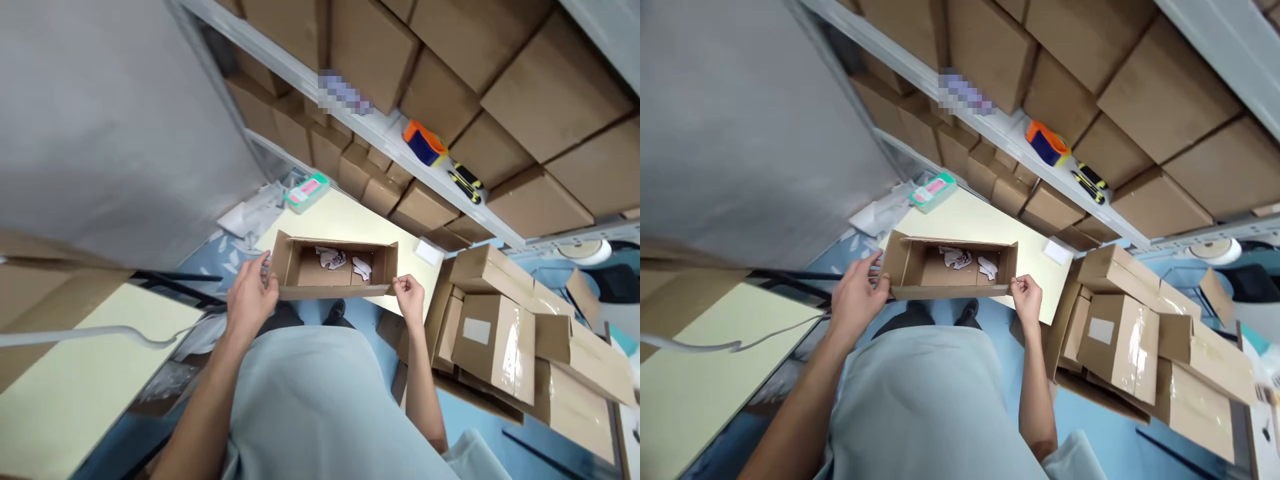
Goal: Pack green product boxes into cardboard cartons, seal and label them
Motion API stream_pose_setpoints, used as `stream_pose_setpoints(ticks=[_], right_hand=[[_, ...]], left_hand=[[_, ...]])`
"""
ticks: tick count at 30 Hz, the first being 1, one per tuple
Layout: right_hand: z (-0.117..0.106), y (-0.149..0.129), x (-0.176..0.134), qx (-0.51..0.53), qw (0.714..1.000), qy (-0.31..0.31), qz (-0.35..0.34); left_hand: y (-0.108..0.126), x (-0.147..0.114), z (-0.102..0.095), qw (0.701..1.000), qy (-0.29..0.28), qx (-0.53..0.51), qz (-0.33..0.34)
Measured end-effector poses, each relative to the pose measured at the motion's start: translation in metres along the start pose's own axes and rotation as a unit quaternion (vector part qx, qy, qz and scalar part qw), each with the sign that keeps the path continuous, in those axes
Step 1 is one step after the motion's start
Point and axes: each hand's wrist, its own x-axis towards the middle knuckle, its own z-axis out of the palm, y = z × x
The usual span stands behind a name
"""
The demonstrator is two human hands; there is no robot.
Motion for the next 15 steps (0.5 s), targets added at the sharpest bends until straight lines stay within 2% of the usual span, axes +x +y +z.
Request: stream_pose_setpoints(ticks=[3,7,12,15], right_hand=[[-0.017,0.023,-0.001,0.010,0.998,0.045,0.041],[-0.023,0.035,0.000,0.003,0.994,0.084,0.070],[-0.017,0.023,0.016,0.001,0.988,0.121,0.092],[-0.009,0.007,0.032,-0.018,0.988,0.112,0.106]], left_hand=[[0.024,0.025,0.025,0.998,-0.042,0.006,0.048],[0.045,0.060,0.050,0.993,-0.075,0.007,0.088],[0.056,0.105,0.066,0.985,-0.105,-0.007,0.135],[0.054,0.128,0.069,0.980,-0.127,-0.014,0.150]])
